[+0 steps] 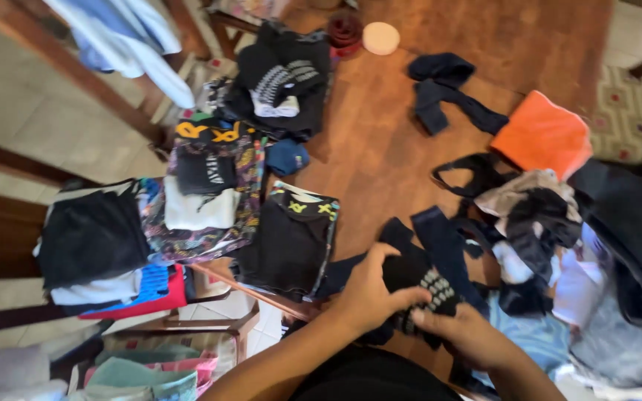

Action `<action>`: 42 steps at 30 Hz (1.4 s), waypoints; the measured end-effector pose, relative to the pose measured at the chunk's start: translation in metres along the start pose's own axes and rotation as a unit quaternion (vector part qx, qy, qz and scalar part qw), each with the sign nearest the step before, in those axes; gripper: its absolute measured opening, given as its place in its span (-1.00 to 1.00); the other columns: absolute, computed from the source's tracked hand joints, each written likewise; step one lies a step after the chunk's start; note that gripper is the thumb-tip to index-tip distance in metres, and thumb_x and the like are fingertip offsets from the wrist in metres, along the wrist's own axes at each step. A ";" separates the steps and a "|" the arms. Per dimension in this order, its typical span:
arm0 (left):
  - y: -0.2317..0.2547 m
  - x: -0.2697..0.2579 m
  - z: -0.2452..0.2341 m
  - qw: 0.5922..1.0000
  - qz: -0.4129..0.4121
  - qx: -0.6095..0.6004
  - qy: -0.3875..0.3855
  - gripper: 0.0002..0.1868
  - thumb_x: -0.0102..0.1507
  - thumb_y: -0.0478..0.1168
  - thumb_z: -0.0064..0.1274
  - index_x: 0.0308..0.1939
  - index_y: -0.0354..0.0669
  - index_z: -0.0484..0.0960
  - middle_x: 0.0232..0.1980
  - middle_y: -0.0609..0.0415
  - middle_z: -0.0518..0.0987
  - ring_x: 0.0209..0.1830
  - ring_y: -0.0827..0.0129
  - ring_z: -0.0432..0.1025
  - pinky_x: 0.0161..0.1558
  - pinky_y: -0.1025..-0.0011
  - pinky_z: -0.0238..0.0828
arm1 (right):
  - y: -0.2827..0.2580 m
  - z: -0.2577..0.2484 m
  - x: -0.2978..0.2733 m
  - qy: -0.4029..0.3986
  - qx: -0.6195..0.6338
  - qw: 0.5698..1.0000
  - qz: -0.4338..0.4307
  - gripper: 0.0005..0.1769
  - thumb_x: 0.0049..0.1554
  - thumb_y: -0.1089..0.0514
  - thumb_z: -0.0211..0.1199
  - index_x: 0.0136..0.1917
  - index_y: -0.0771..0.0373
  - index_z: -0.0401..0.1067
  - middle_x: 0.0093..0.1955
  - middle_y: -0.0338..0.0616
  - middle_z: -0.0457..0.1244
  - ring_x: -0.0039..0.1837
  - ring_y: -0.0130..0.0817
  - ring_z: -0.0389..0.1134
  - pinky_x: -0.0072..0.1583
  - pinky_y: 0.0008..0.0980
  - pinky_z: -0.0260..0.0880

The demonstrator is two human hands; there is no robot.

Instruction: The person folds multiple pairs of socks on a wooden table. They pick up each sock, turn it inside out to check for pairing, and fold it into a compact shape, placing the folded socks in a neat row on the table.

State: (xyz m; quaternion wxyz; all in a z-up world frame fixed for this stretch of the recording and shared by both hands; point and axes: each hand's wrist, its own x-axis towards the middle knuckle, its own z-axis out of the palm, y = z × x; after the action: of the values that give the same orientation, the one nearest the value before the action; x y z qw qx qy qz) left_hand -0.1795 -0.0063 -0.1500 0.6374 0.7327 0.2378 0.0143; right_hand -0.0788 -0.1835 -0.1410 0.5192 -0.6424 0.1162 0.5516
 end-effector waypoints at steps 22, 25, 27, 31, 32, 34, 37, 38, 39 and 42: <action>-0.018 -0.074 -0.041 0.997 0.058 -0.037 0.032 -0.32 0.15 0.10 0.30 0.31 0.08 0.47 0.29 0.17 0.61 0.26 0.38 0.52 0.27 0.41 0.34 | 0.068 -0.044 0.029 0.053 -0.430 0.790 -0.434 -0.73 0.11 -0.08 0.32 -0.08 0.05 0.73 -0.26 -0.45 0.56 -0.23 -0.59 0.57 -0.14 -0.51 0.48; -0.001 -0.081 -0.049 0.995 0.062 -0.077 -0.006 -0.51 0.16 0.02 0.31 0.14 0.05 0.62 0.17 0.13 0.64 0.19 0.37 0.53 0.23 0.36 0.41 | 0.056 -0.034 0.006 0.126 -0.390 0.802 -0.434 -0.70 0.13 -0.04 0.28 -0.14 0.18 0.72 -0.28 -0.41 0.54 -0.22 -0.59 0.52 -0.19 -0.52 0.41; -0.005 -0.079 -0.052 0.998 0.060 -0.023 0.004 -0.50 0.15 0.11 0.29 0.07 0.01 0.60 0.08 0.13 0.62 0.10 0.36 0.53 0.13 0.37 0.41 | 0.060 -0.038 0.012 0.136 -0.393 0.792 -0.446 -0.76 0.08 -0.01 0.35 -0.11 0.14 0.71 -0.23 -0.39 0.55 -0.18 -0.59 0.53 -0.14 -0.54 0.42; -0.013 -0.075 -0.055 0.995 0.049 0.072 0.057 -0.42 0.07 0.31 0.31 -0.11 -0.01 0.57 -0.15 0.18 0.60 -0.11 0.38 0.52 -0.09 0.40 0.37 | 0.056 -0.028 0.003 0.190 -0.415 0.751 -0.478 -0.83 -0.06 0.06 0.53 -0.13 -0.02 0.71 -0.16 -0.47 0.53 -0.20 -0.69 0.50 -0.11 -0.66 0.40; -0.025 -0.070 -0.059 0.995 0.049 0.073 0.057 -0.42 0.07 0.31 0.31 -0.11 -0.01 0.57 -0.15 0.18 0.60 -0.11 0.38 0.52 -0.09 0.40 0.37 | 0.053 -0.031 0.002 0.190 -0.413 0.752 -0.478 -0.83 -0.06 0.06 0.53 -0.13 -0.02 0.71 -0.16 -0.47 0.53 -0.20 -0.69 0.50 -0.11 -0.66 0.40; -0.049 -0.064 -0.065 0.972 0.102 0.077 0.198 -0.36 0.02 0.21 0.44 -0.06 -0.09 0.59 -0.11 0.10 0.64 -0.09 0.31 0.57 0.04 0.36 0.45 | 0.052 -0.036 -0.002 0.248 -0.345 0.818 -0.388 -0.83 0.12 0.15 0.42 0.00 0.17 0.69 -0.32 -0.17 0.50 -0.30 -0.46 0.55 -0.11 -0.61 0.49; -0.060 -0.067 -0.096 0.980 0.044 0.057 0.187 -0.51 0.13 0.04 0.22 0.04 -0.08 0.52 -0.08 0.06 0.60 -0.10 0.31 0.52 -0.03 0.30 0.47 | 0.058 -0.049 -0.001 0.234 -0.107 0.896 -0.363 -0.81 0.33 0.45 0.19 0.19 0.60 0.49 -0.26 0.42 0.36 -0.34 0.01 0.40 -0.24 -0.24 0.47; -0.064 -0.067 -0.103 0.980 0.043 0.058 0.185 -0.51 0.13 0.04 0.22 0.04 -0.08 0.52 -0.08 0.06 0.60 -0.10 0.31 0.52 -0.03 0.30 0.47 | 0.056 -0.043 -0.009 0.235 -0.106 0.896 -0.361 -0.81 0.33 0.45 0.19 0.19 0.60 0.49 -0.26 0.42 0.36 -0.34 0.01 0.40 -0.24 -0.24 0.47; -0.067 -0.066 -0.110 0.982 -0.002 0.036 0.188 -0.49 0.18 0.04 0.17 0.12 -0.07 0.47 -0.05 0.08 0.57 -0.08 0.35 0.49 0.01 0.32 0.45 | 0.052 -0.038 -0.017 0.288 -0.151 0.881 -0.344 -0.83 0.36 0.42 0.24 0.19 0.60 0.52 -0.26 0.37 0.36 -0.33 -0.02 0.38 -0.20 -0.23 0.46; -0.089 -0.056 -0.132 0.969 -0.046 0.030 0.242 -0.45 0.18 0.02 0.22 0.18 -0.07 0.46 0.00 0.05 0.55 -0.04 0.33 0.47 0.02 0.31 0.45 | 0.062 -0.035 -0.017 0.355 -0.167 0.863 -0.319 -0.84 0.40 0.38 0.31 0.18 0.59 0.53 -0.27 0.32 0.34 -0.33 -0.06 0.34 -0.17 -0.23 0.42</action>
State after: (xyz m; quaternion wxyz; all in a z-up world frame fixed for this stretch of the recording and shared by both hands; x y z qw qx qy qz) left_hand -0.3012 0.1023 -0.1935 0.5387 0.7148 0.4184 0.1545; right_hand -0.1090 -0.2459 -0.1653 0.4753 -0.8738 -0.0131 0.1016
